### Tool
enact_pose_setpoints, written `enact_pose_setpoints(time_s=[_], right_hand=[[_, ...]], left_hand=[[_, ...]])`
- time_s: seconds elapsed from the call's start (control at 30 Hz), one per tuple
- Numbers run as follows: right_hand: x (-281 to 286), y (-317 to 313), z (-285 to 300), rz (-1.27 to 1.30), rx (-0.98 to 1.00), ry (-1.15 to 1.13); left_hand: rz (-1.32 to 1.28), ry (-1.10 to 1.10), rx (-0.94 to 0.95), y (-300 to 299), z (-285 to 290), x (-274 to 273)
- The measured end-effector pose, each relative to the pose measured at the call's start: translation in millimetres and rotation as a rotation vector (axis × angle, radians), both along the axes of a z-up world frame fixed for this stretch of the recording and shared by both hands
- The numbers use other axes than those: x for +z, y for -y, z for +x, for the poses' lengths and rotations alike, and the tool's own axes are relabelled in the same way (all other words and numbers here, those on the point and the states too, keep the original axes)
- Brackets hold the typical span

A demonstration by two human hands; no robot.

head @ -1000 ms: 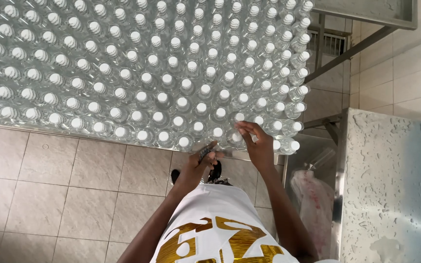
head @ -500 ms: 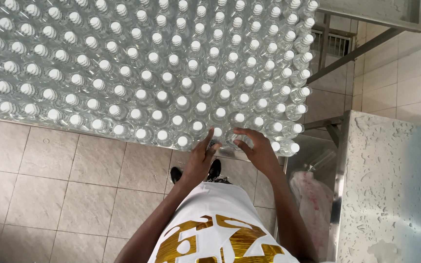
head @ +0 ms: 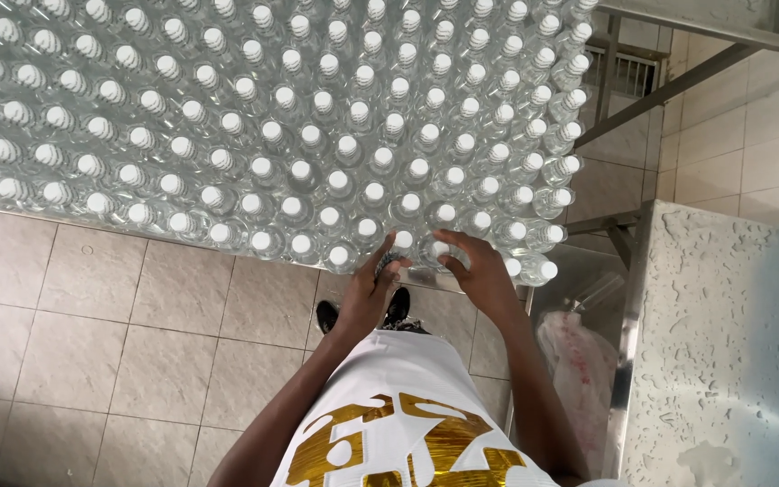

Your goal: Placing plastic caps onto the tops of water bottles arranged in a grid on a table

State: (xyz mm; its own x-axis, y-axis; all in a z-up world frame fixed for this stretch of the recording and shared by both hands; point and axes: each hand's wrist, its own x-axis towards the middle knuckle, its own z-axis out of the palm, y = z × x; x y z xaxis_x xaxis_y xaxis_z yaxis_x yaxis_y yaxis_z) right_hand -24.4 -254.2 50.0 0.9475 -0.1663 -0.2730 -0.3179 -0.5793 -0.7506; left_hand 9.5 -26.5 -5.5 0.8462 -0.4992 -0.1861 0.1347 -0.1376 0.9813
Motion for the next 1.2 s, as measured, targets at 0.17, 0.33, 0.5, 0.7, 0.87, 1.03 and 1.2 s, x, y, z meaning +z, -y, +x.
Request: enact_pose_setpoints(time_s=[0.17,0.33,0.5,0.7,0.87,1.03,1.2], right_hand=[[-11.6,4.9,-6.7,-0.071,0.045,0.028],[-21.2,7.5,-4.9,-0.11,0.05,0.056],[-28.2,10.7,-3.9,-0.186,0.169,0.075],[-27.7,10.8,-1.9,-0.2,0.177,0.091],[-46.8,5.8,-3.5,-0.242,0.151,0.196],[-45.8,6.8,-2.8,-0.257,0.201,0.243],[-26.8,2.6,-8.5,-0.327,0.233,0.404]], left_hand=[[-0.036,-0.012,0.018,1.3,-2.1,-14.7],[-0.063,-0.034,0.018,1.7,-4.2,-27.3],[-0.15,-0.07,0.025,4.3,-3.4,-46.5],[-0.19,-0.082,0.038,1.1,-5.4,-45.6],[-0.161,-0.027,0.047,-9.4,-8.7,-41.8],[-0.242,-0.068,0.047,-6.8,-8.8,-57.0],[-0.29,-0.114,0.037,-12.4,-12.3,-44.5]])
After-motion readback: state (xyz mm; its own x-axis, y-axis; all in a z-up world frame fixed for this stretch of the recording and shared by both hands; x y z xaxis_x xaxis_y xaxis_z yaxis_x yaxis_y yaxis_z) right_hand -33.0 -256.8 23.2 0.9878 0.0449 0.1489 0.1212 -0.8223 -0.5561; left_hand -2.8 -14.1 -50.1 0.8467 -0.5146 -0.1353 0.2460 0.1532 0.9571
